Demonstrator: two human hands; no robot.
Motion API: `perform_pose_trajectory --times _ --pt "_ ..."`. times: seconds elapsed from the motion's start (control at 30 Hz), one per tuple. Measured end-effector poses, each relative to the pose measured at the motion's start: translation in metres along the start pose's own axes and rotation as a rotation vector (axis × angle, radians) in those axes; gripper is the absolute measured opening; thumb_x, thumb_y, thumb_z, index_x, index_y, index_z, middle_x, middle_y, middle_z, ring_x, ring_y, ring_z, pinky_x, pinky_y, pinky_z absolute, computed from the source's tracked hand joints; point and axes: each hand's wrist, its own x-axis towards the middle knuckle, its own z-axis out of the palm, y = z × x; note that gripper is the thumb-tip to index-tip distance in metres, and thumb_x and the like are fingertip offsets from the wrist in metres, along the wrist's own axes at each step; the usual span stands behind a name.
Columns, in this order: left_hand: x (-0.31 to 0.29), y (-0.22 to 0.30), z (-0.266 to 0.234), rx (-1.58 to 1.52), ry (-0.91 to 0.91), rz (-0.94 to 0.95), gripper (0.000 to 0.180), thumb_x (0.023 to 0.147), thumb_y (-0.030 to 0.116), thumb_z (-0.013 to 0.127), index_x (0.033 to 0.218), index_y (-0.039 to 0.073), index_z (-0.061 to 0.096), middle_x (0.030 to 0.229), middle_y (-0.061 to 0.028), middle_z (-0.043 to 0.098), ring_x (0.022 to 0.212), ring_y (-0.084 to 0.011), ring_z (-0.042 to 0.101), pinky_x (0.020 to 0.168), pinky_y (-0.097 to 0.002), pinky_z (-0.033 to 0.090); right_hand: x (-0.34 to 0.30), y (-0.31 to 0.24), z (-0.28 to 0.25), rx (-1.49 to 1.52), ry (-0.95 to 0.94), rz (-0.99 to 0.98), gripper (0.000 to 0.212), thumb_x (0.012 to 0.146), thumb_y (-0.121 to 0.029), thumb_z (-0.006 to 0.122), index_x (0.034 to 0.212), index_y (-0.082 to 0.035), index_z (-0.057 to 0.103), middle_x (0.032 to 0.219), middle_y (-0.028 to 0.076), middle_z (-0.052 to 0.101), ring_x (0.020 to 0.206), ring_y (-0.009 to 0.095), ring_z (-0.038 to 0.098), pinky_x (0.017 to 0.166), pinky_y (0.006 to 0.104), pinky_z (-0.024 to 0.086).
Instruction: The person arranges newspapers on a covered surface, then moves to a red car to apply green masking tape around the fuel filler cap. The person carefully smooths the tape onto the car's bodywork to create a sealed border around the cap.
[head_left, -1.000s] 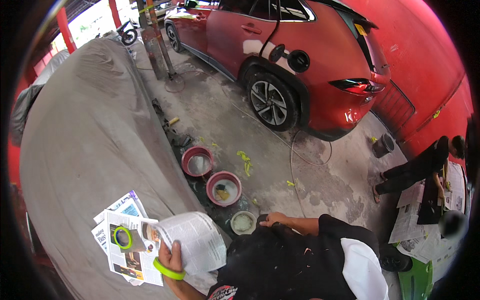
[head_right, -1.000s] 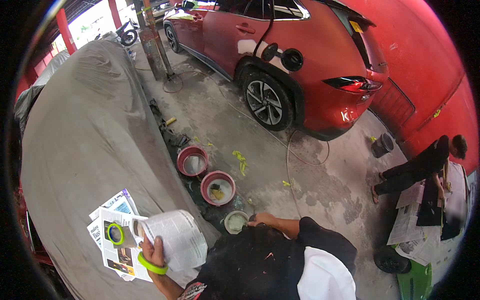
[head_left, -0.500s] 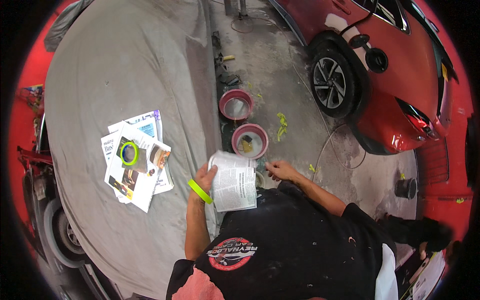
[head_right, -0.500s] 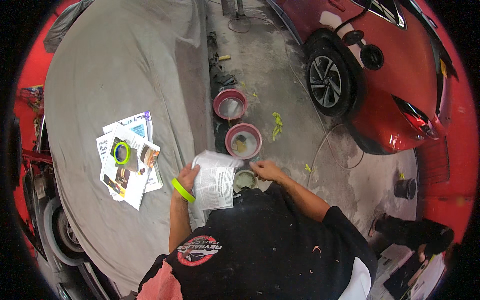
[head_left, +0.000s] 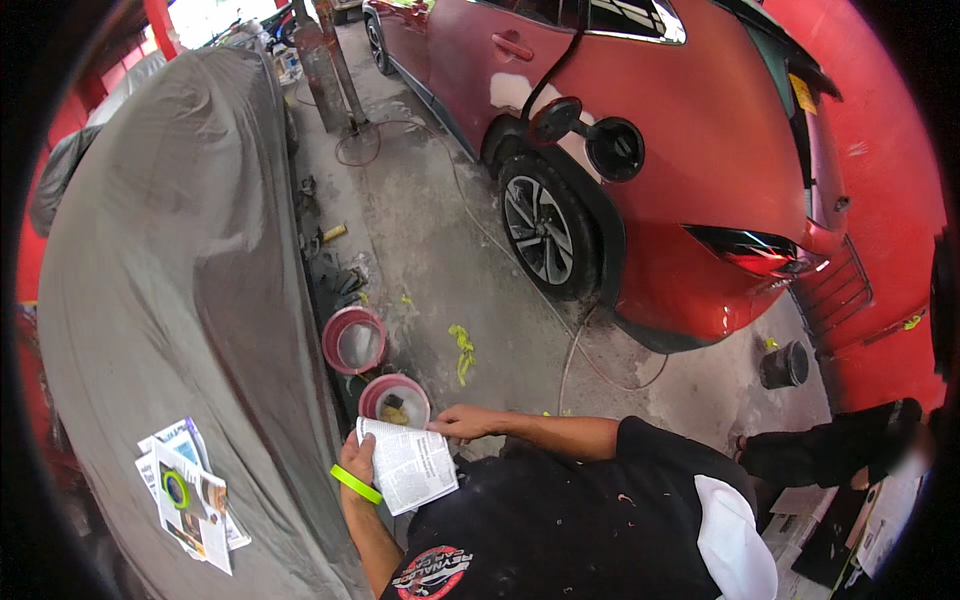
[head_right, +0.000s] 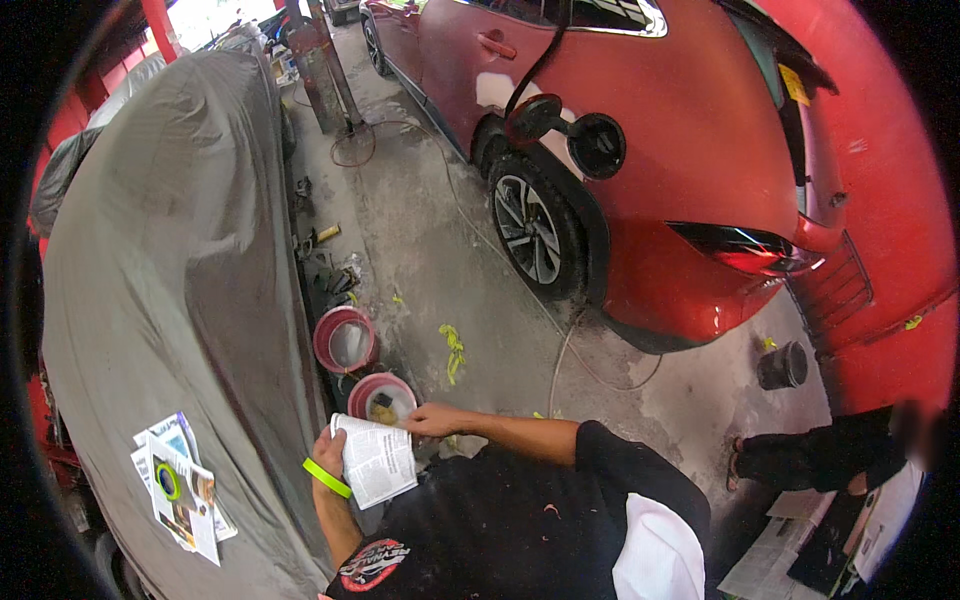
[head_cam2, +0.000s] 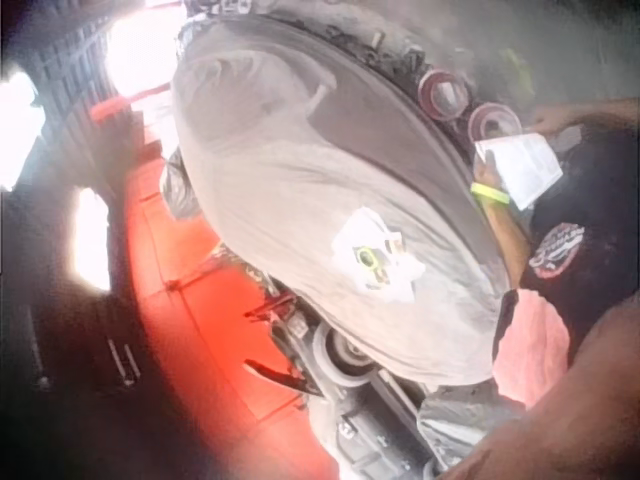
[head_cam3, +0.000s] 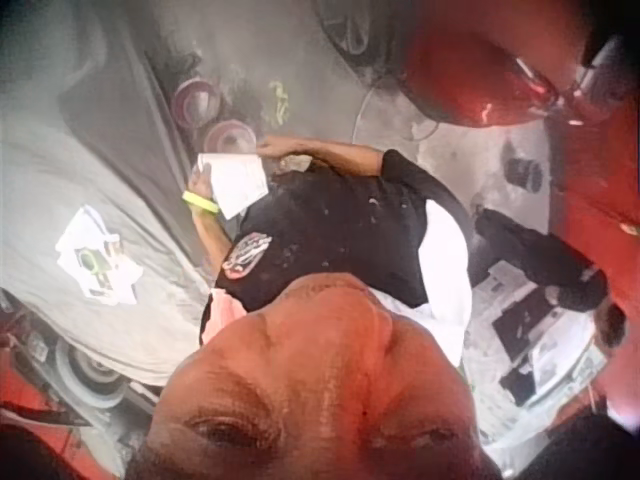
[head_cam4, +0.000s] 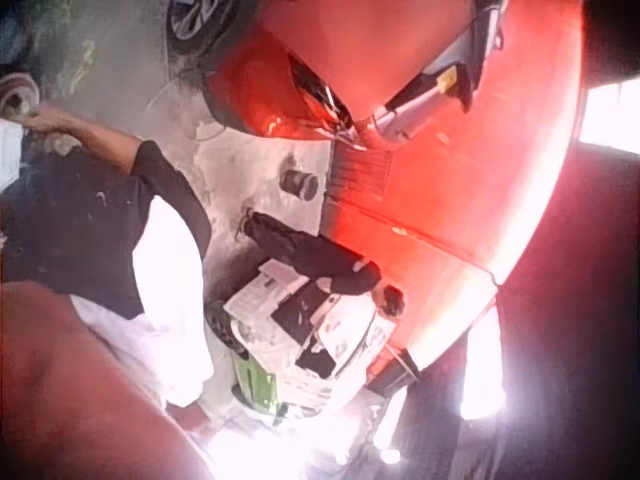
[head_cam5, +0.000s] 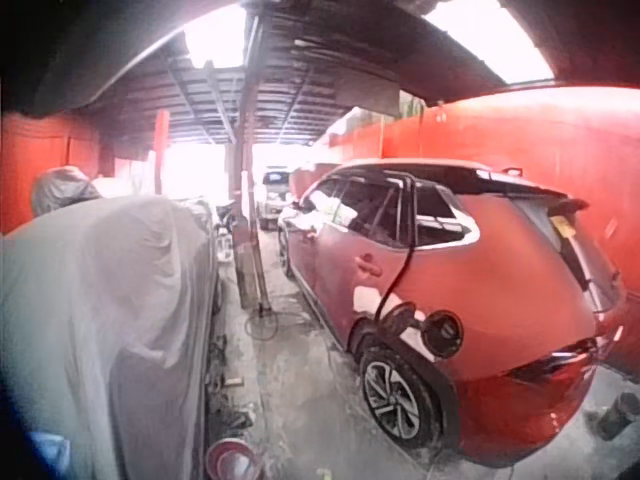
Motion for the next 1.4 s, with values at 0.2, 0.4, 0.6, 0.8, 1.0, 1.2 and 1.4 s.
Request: perform_pose_trajectory --times 0.2,0.4,0.6,0.8,1.0,1.2,1.4 --pt "0.093 0.024 0.139 0.419 0.091 0.235 0.055 0.102 0.012 0.055 0.153 0.001 0.038 0.123 -0.0186 0.07 0.109 -0.0299 0.068 0.1 -0.0375 0.049 -0.052 0.127 -0.141 -0.07 0.403 0.042 0.051 0.099 -0.048 0.062 0.115 0.0 0.07 0.092 0.012 0.073 0.083 0.019 0.069 0.073 0.0369 0.055" --pt "0.17 0.058 0.195 1.537 -0.189 0.133 0.05 0.098 0.023 0.061 0.145 0.015 0.046 0.095 -0.0308 0.069 0.088 -0.0517 0.067 0.073 -0.0573 0.051 -0.136 0.214 -0.183 0.077 0.682 0.221 0.04 0.096 -0.036 0.067 0.113 -0.001 0.071 0.092 0.013 0.075 0.08 0.021 0.071 0.073 0.0367 0.055" --pt "0.201 0.03 0.259 1.637 -0.56 -0.044 0.025 0.096 0.02 0.063 0.118 0.008 0.059 0.087 -0.0273 0.068 0.083 -0.0477 0.066 0.073 -0.0553 0.05 -0.131 0.227 -0.189 0.116 0.867 0.149 0.034 0.094 -0.032 0.068 0.107 -0.001 0.072 0.083 0.014 0.074 0.068 0.025 0.07 0.066 0.0405 0.055" --pt "0.233 -0.016 0.299 1.544 -0.768 0.034 0.031 0.096 0.026 0.062 0.12 0.007 0.061 0.096 -0.0278 0.07 0.095 -0.0486 0.067 0.08 -0.0569 0.053 -0.131 0.129 -0.275 -0.185 1.186 0.325 0.045 0.096 -0.042 0.066 0.079 -0.001 0.067 0.065 0.025 0.058 0.058 0.038 0.062 0.058 0.0496 0.046" --pt "0.359 -0.005 0.287 1.493 -1.0 0.267 0.024 0.097 0.025 0.061 0.111 0.005 0.06 0.088 -0.0261 0.069 0.087 -0.0503 0.066 0.077 -0.0568 0.052 -0.151 0.063 -0.406 -0.401 1.614 0.228 0.043 0.096 -0.046 0.063 0.1 -0.005 0.073 0.068 0.023 0.064 0.062 0.04 0.065 0.059 0.0503 0.048" --pt "0.526 0.075 0.26 1.598 -0.974 0.039 0.039 0.096 0.027 0.062 0.129 0.006 0.061 0.103 -0.0291 0.07 0.097 -0.0483 0.068 0.085 -0.054 0.053 -0.126 0.013 -0.493 -0.854 1.447 0.845 0.082 0.089 -0.024 0.066 0.161 -0.014 0.029 0.067 0.017 0.068 0.059 0.037 0.069 0.057 0.0481 0.057" --pt "0.661 0.107 0.209 1.734 -1.001 0.037 0.039 0.098 0.024 0.059 0.13 0.002 0.059 0.112 -0.0287 0.069 0.109 -0.0472 0.065 0.094 -0.0542 0.052 -0.114 0.017 -0.538 -0.95 1.219 1.2 0.092 0.083 -0.02 0.066 0.162 -0.005 0.02 0.073 0.014 0.073 0.061 0.029 0.073 0.056 0.0423 0.059"
